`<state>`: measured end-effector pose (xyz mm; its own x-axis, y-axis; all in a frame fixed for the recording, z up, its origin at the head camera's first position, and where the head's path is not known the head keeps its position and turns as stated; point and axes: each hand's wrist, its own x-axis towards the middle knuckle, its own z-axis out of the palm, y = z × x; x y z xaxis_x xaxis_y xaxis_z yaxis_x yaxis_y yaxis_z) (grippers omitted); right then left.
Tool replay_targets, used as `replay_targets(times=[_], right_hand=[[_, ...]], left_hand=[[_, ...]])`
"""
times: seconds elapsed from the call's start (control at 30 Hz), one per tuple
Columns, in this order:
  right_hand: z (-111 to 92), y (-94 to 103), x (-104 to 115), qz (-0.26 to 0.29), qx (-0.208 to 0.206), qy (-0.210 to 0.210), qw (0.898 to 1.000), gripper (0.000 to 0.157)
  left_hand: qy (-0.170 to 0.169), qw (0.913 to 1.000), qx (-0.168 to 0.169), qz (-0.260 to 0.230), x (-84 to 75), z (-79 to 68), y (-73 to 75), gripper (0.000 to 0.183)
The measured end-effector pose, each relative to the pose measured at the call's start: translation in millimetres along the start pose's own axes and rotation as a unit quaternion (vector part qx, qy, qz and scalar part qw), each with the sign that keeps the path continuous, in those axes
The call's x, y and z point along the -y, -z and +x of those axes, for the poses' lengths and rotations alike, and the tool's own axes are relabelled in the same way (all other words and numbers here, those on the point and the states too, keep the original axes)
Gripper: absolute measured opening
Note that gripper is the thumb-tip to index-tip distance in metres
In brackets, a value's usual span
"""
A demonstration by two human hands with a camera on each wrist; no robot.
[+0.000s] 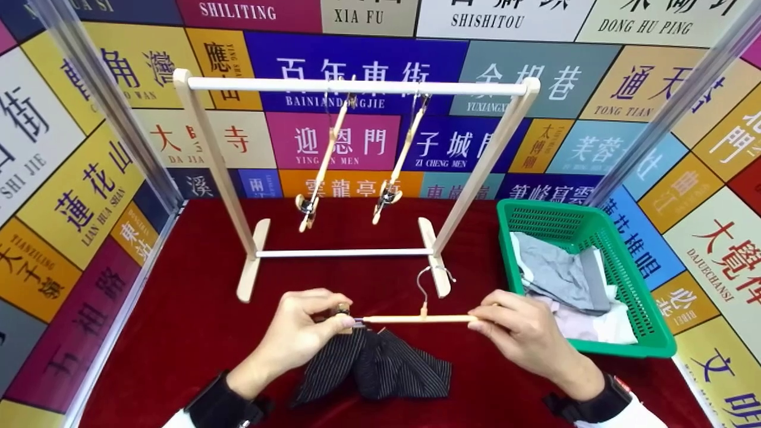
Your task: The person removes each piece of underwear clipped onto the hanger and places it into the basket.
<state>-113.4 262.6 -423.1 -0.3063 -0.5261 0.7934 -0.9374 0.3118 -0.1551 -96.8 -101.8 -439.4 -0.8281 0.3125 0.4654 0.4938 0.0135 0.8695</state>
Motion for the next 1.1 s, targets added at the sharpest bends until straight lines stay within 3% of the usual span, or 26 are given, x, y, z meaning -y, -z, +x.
replay_targets(times=[0.27, 0.47, 0.63, 0.83, 1.1], right_hand=[[-0.5, 0.3, -0.9, 0.000, 0.000, 0.000, 1.000, 0.022], [-0.9, 0.8, -1.0, 0.002, 0.001, 0.000, 1.000, 0.021], [-1.0, 1.6, -0.9, 0.012, -0.002, -0.002, 1.000, 0.022], [-0.3, 2.1, -0.4, 0.017, -0.003, -0.005, 1.000, 0.021], [-0.8, 2.6, 0.4, 0.026, -0.003, -0.010, 1.000, 0.020]], left_hand=[[-0.062, 0.9963, -0.012, 0.059, 0.7, 2.3, -0.9, 0.015], [-0.113, 0.9841, -0.035, 0.132, 1.3, 4.6, -1.5, 0.017], [-0.098, 0.9877, -0.037, 0.116, 1.3, 4.2, -2.3, 0.019], [-0.073, 0.9953, -0.029, 0.057, 2.0, 1.7, -3.9, 0.021], [-0.099, 0.9893, -0.051, 0.094, 0.8, 3.6, -7.9, 0.034]])
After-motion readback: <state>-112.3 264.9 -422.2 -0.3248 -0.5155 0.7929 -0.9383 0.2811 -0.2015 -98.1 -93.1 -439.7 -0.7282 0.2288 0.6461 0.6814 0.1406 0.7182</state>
